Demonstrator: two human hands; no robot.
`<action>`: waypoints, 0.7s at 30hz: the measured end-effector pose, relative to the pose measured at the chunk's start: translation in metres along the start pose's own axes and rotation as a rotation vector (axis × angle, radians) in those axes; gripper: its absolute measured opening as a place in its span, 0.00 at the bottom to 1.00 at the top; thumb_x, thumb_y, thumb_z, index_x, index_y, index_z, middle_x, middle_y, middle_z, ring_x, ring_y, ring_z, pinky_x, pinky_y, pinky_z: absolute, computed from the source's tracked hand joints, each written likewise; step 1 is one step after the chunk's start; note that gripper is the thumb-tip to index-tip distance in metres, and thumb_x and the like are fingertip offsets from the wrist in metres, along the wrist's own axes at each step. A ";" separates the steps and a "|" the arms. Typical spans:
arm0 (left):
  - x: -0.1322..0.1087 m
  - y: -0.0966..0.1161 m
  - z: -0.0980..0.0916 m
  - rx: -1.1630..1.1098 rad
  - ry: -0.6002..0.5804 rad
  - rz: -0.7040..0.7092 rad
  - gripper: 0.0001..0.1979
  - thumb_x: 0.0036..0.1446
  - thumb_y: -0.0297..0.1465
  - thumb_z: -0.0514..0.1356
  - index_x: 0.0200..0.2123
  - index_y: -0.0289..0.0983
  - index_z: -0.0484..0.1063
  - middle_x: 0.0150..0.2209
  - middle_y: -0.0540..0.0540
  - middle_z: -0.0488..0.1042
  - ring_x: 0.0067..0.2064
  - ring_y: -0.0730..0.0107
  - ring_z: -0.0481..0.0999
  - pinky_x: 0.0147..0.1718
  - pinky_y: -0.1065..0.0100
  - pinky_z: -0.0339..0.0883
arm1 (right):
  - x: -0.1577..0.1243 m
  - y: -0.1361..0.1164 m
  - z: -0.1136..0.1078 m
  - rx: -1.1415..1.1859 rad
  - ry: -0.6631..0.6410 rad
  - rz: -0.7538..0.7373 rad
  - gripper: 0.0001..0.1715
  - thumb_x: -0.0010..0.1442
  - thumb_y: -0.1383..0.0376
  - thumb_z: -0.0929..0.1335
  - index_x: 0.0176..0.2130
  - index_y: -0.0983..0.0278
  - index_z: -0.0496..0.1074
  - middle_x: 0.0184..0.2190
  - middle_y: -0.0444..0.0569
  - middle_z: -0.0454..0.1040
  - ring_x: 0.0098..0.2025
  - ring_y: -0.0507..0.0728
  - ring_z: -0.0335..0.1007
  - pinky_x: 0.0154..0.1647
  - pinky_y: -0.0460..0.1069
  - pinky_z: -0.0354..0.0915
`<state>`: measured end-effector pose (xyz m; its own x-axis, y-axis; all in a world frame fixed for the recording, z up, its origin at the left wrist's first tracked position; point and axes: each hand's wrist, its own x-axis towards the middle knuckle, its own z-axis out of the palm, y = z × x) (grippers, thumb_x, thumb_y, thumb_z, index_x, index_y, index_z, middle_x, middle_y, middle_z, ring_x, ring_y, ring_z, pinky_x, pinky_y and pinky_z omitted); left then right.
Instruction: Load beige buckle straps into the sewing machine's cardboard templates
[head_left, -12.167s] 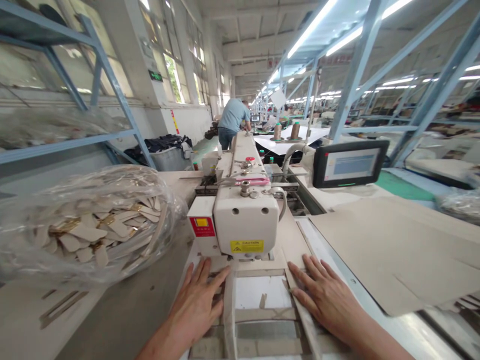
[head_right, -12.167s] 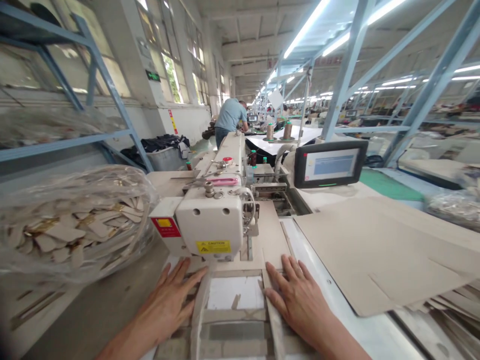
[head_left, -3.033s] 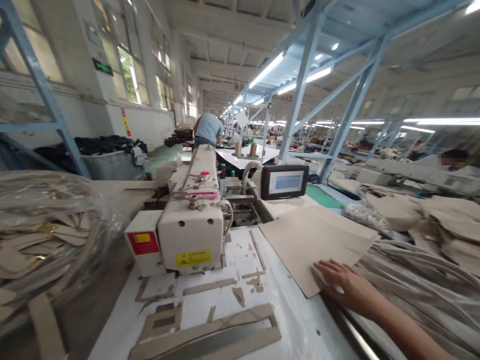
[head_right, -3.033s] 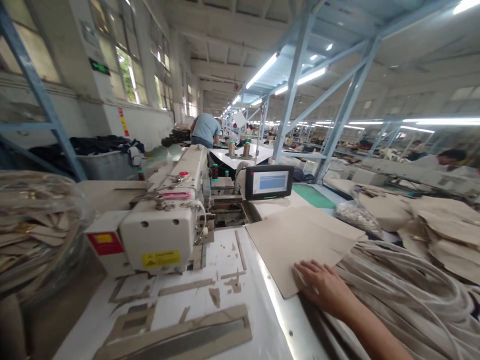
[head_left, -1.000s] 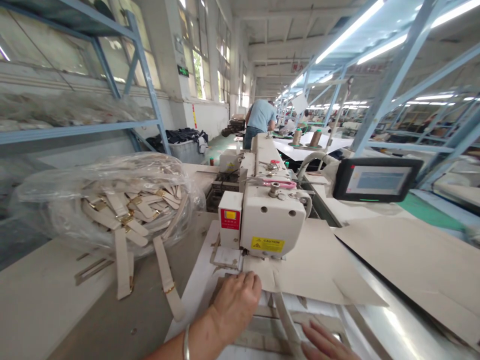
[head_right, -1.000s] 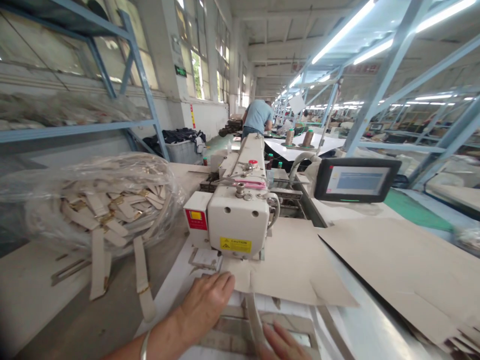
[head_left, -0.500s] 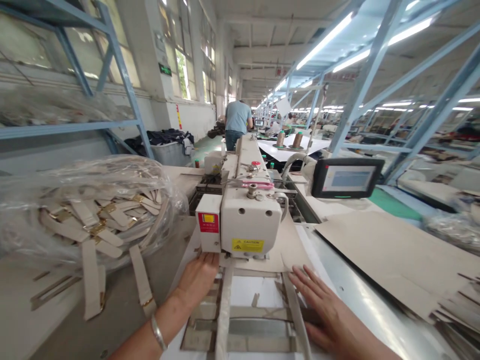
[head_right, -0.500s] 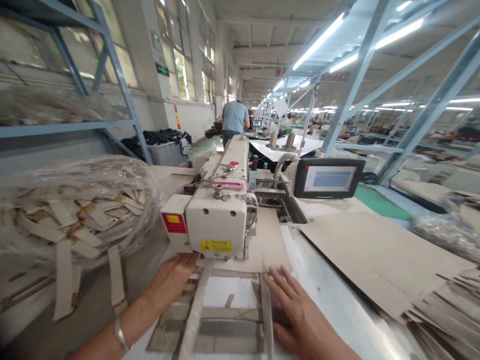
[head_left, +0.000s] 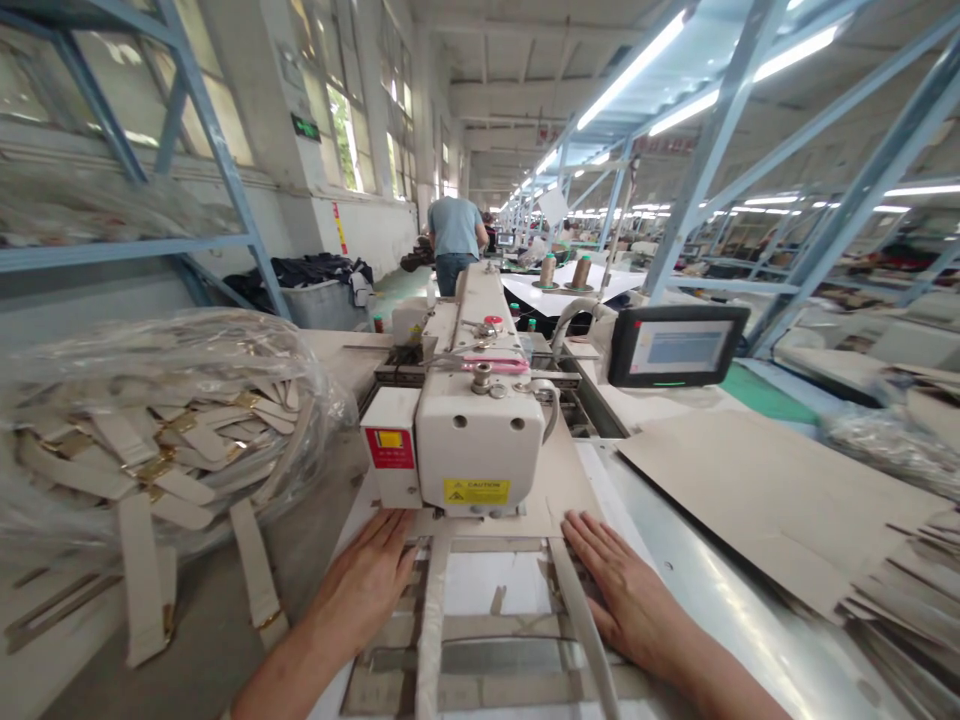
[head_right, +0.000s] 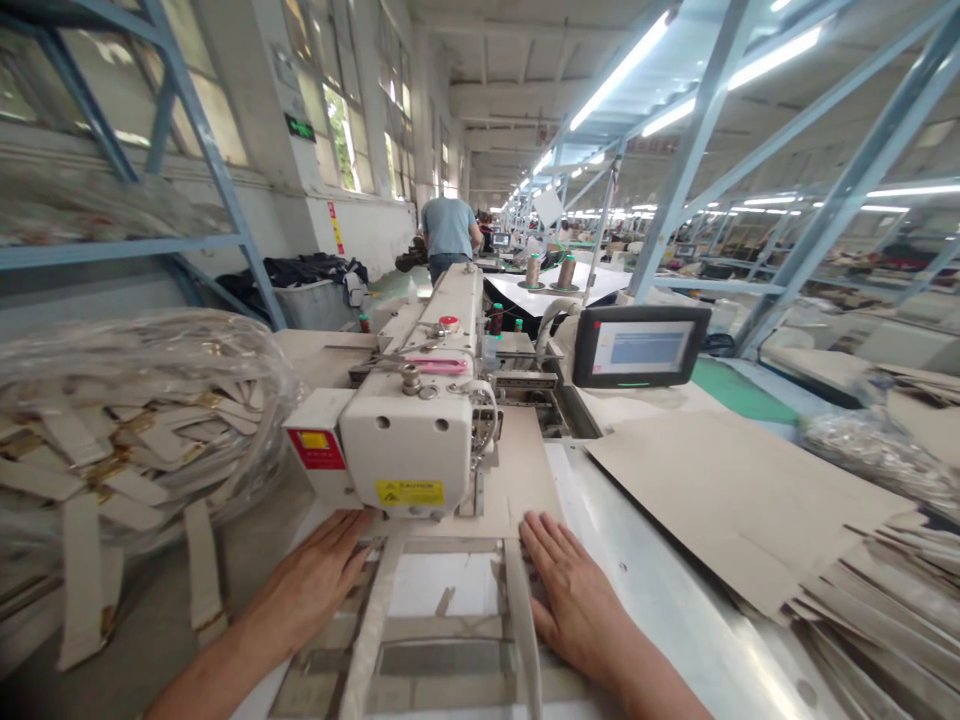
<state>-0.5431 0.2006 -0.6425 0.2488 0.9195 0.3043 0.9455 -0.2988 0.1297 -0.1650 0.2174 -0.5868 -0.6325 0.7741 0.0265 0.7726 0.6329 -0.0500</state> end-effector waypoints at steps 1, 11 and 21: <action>-0.003 -0.003 0.005 0.004 0.022 0.003 0.24 0.70 0.37 0.50 0.61 0.28 0.69 0.60 0.32 0.74 0.62 0.49 0.73 0.61 0.48 0.71 | -0.001 -0.002 0.000 -0.005 0.005 0.002 0.39 0.69 0.59 0.63 0.72 0.75 0.52 0.71 0.62 0.47 0.73 0.68 0.43 0.70 0.68 0.54; -0.010 -0.015 0.022 0.108 0.111 0.083 0.30 0.71 0.42 0.44 0.57 0.26 0.74 0.57 0.30 0.76 0.59 0.47 0.76 0.57 0.48 0.76 | -0.005 -0.022 -0.003 0.042 -0.026 0.252 0.40 0.71 0.47 0.62 0.70 0.69 0.59 0.71 0.75 0.42 0.71 0.78 0.31 0.68 0.73 0.50; -0.008 -0.008 0.011 0.110 0.060 -0.009 0.30 0.70 0.41 0.44 0.57 0.25 0.73 0.57 0.30 0.77 0.60 0.48 0.75 0.59 0.49 0.74 | -0.004 -0.020 -0.001 -0.126 0.006 0.176 0.43 0.66 0.56 0.68 0.73 0.63 0.52 0.70 0.75 0.48 0.71 0.77 0.39 0.69 0.70 0.52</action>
<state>-0.5505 0.1985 -0.6561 0.2306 0.9041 0.3599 0.9657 -0.2580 0.0292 -0.1776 0.2020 -0.5854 -0.4875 0.8724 0.0345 0.8719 0.4845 0.0708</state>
